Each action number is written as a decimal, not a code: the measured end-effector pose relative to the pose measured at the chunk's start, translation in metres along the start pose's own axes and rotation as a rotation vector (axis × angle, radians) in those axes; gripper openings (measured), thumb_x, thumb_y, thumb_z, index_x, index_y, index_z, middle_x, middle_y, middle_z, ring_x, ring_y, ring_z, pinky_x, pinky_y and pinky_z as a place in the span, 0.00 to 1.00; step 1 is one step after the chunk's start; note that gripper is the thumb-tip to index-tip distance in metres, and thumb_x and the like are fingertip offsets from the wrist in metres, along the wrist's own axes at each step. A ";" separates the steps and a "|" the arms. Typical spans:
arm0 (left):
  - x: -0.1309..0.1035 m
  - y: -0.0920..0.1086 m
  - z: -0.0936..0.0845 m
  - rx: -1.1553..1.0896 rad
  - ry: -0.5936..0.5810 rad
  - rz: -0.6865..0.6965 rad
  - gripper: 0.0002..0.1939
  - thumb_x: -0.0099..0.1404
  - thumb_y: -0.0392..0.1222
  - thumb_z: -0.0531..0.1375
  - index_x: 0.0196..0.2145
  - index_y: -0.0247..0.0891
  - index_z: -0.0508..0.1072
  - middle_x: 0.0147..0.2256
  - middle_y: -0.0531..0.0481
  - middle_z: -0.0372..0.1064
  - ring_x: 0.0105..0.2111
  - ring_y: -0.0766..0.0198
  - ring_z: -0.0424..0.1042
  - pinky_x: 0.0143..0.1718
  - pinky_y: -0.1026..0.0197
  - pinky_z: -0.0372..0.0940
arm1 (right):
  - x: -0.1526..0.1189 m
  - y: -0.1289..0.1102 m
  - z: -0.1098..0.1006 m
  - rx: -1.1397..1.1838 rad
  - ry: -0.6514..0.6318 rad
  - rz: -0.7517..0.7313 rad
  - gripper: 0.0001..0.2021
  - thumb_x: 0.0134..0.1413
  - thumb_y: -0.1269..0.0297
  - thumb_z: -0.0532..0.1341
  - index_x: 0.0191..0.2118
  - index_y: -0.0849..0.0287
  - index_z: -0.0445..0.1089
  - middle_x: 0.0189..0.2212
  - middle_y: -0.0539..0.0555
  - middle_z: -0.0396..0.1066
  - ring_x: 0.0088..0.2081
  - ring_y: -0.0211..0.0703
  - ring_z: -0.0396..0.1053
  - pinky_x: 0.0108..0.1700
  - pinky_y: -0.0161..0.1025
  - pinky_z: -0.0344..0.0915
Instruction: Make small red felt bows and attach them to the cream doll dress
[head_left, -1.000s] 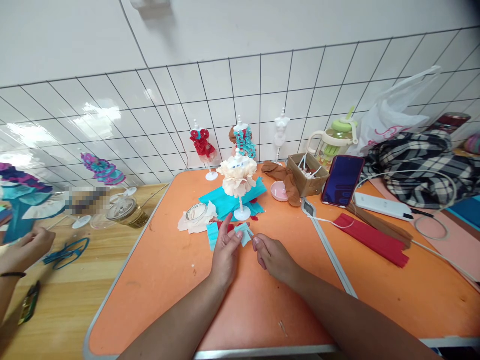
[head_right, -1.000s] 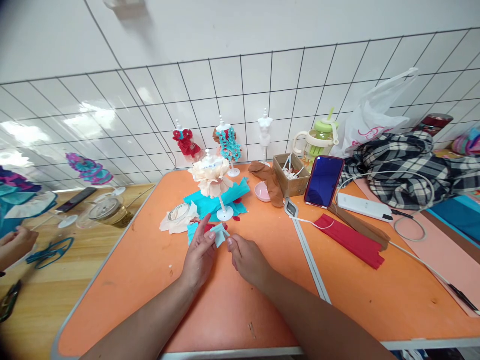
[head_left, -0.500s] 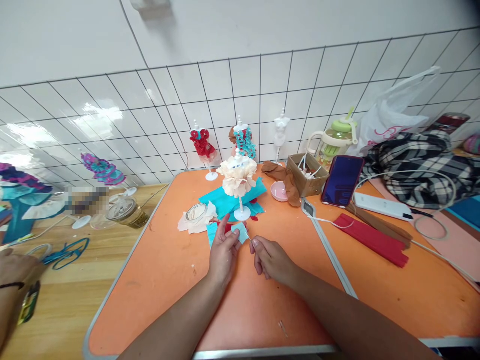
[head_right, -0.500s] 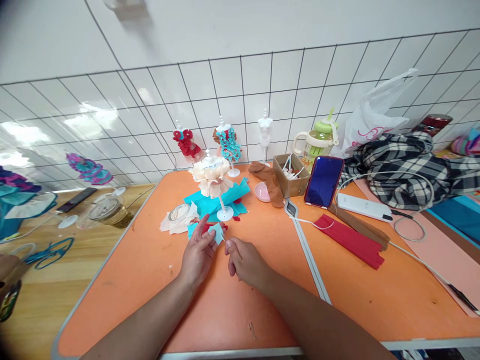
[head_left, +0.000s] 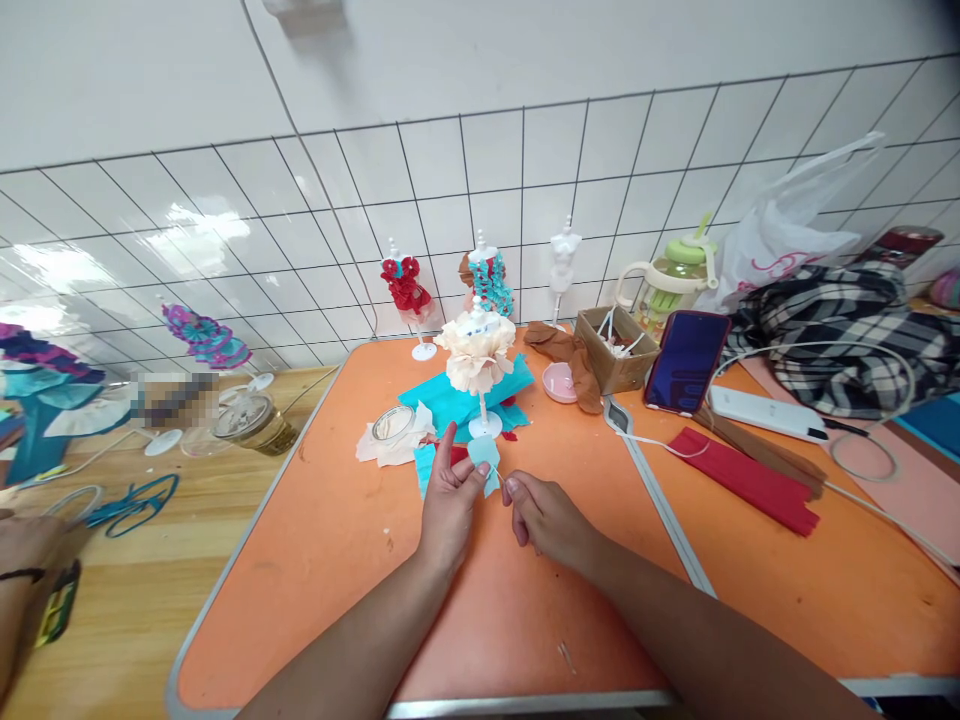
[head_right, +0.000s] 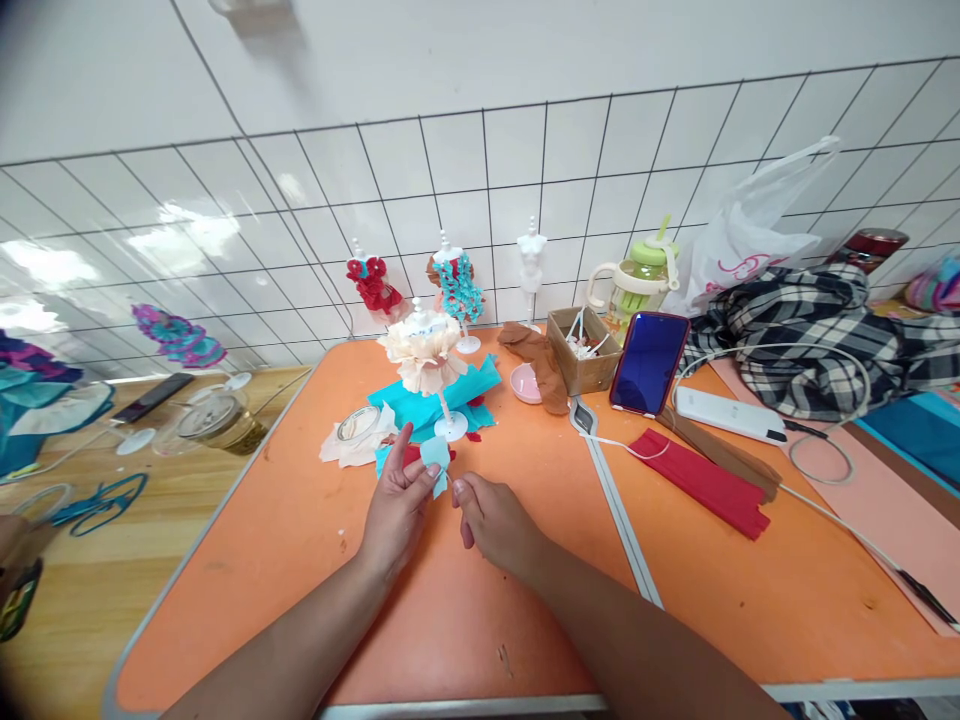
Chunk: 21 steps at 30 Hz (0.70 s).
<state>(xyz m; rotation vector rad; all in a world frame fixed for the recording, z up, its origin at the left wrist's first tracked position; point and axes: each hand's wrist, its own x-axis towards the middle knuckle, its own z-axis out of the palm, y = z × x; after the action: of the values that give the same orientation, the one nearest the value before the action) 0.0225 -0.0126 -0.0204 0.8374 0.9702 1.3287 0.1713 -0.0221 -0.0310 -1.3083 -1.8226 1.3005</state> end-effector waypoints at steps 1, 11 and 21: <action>0.000 0.000 0.000 0.001 0.007 0.001 0.44 0.56 0.40 0.65 0.64 0.48 0.46 0.25 0.57 0.71 0.28 0.68 0.69 0.36 0.64 0.61 | 0.000 0.000 0.000 -0.007 0.015 -0.004 0.18 0.65 0.54 0.39 0.33 0.56 0.59 0.15 0.44 0.64 0.17 0.33 0.59 0.26 0.31 0.55; 0.000 0.002 0.000 0.057 0.042 0.052 0.44 0.57 0.40 0.64 0.65 0.47 0.44 0.24 0.58 0.70 0.28 0.68 0.69 0.40 0.62 0.61 | -0.003 -0.004 -0.003 0.041 -0.011 -0.027 0.19 0.65 0.53 0.38 0.34 0.56 0.59 0.15 0.43 0.63 0.14 0.32 0.57 0.23 0.31 0.54; -0.001 0.004 0.002 0.025 0.022 0.019 0.46 0.55 0.40 0.65 0.65 0.48 0.43 0.26 0.56 0.73 0.27 0.68 0.69 0.36 0.63 0.61 | -0.001 0.000 -0.002 -0.018 0.020 -0.002 0.18 0.65 0.54 0.39 0.33 0.56 0.59 0.15 0.44 0.63 0.17 0.33 0.59 0.25 0.31 0.54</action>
<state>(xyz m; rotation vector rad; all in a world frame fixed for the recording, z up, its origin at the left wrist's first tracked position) 0.0225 -0.0133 -0.0163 0.8546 1.0007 1.3470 0.1734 -0.0218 -0.0296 -1.3235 -1.8255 1.2686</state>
